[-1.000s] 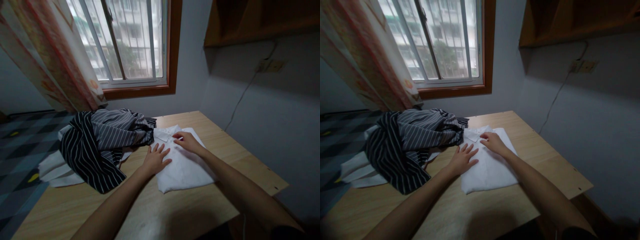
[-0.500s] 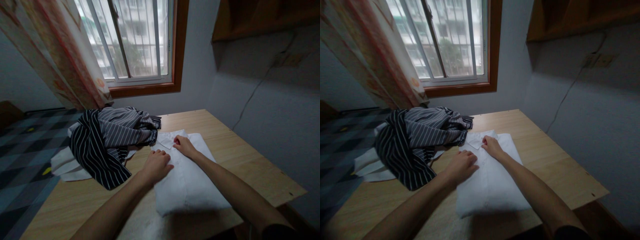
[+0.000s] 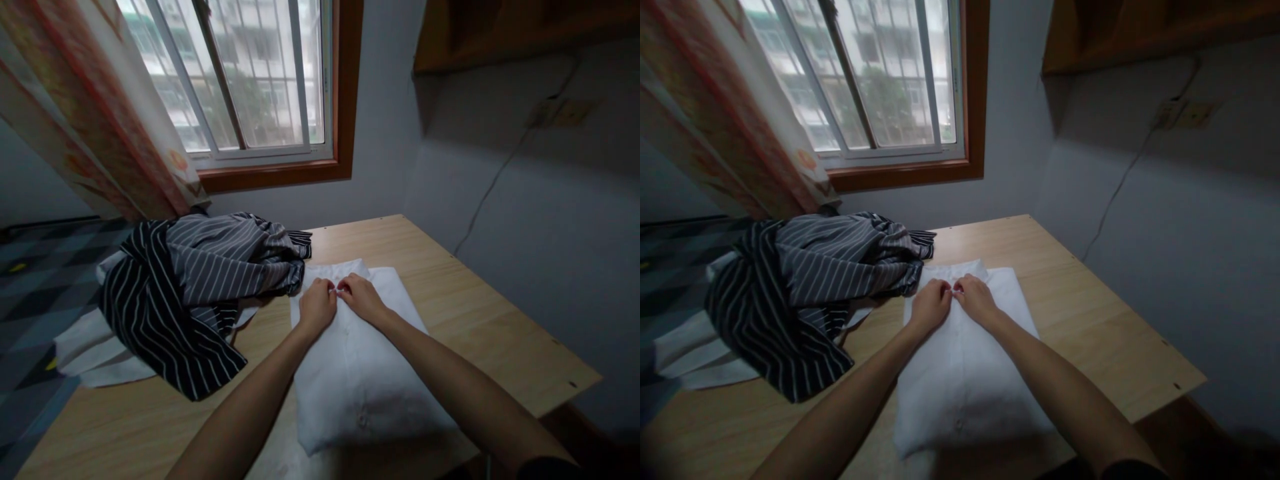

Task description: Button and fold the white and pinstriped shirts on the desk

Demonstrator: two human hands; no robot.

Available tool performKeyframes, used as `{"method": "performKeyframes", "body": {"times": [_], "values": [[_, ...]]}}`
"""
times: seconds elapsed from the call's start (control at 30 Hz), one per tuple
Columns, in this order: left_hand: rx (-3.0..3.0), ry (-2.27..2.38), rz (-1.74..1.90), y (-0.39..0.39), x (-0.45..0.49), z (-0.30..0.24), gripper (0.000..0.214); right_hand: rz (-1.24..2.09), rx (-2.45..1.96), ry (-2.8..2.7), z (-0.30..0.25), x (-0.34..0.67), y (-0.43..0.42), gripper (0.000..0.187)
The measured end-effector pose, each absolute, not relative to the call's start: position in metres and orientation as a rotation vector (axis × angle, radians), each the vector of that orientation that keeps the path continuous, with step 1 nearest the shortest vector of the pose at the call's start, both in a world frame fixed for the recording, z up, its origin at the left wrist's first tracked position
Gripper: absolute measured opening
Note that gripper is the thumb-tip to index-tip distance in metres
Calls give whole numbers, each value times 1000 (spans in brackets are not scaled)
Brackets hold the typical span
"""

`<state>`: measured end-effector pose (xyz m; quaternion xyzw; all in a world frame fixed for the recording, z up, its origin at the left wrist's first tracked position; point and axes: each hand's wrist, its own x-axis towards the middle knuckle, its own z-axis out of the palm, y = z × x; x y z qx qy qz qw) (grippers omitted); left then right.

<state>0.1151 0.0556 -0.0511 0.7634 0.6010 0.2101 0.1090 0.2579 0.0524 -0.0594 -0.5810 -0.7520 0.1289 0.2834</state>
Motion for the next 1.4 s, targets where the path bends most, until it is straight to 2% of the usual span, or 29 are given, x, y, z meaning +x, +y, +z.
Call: {"method": "performKeyframes", "body": {"times": [0.2, 0.33, 0.5, 0.73, 0.93, 1.13, 1.27, 1.4], "values": [[2160, 1715, 676, 58, 117, -55, 12, 439, -1524, -1930, -60, 260, 51, 6], [2048, 1556, 955, 62, 116, -59, 9, 340, -1480, -1830, -59, 262, 47, 5], [1849, 1329, 1173, 67, 115, -61, 8, 148, -1460, -1849, -56, 265, 43, 12], [1664, 1174, 1257, 71, 114, -68, 7, 44, -1382, -1915, -57, 264, 41, 20], [1560, 1167, 1325, 72, 116, -71, 6, -42, -1372, -1936, -55, 260, 37, 11], [1409, 1106, 1335, 75, 119, -76, 8, -165, -1527, -2021, -52, 259, 33, 17], [1388, 1080, 1322, 75, 119, -77, 9, -104, -1540, -2007, -51, 259, 33, 18], [1427, 1074, 1307, 75, 119, -77, 8, 169, -1464, -1839, -55, 257, 37, 16]]}}
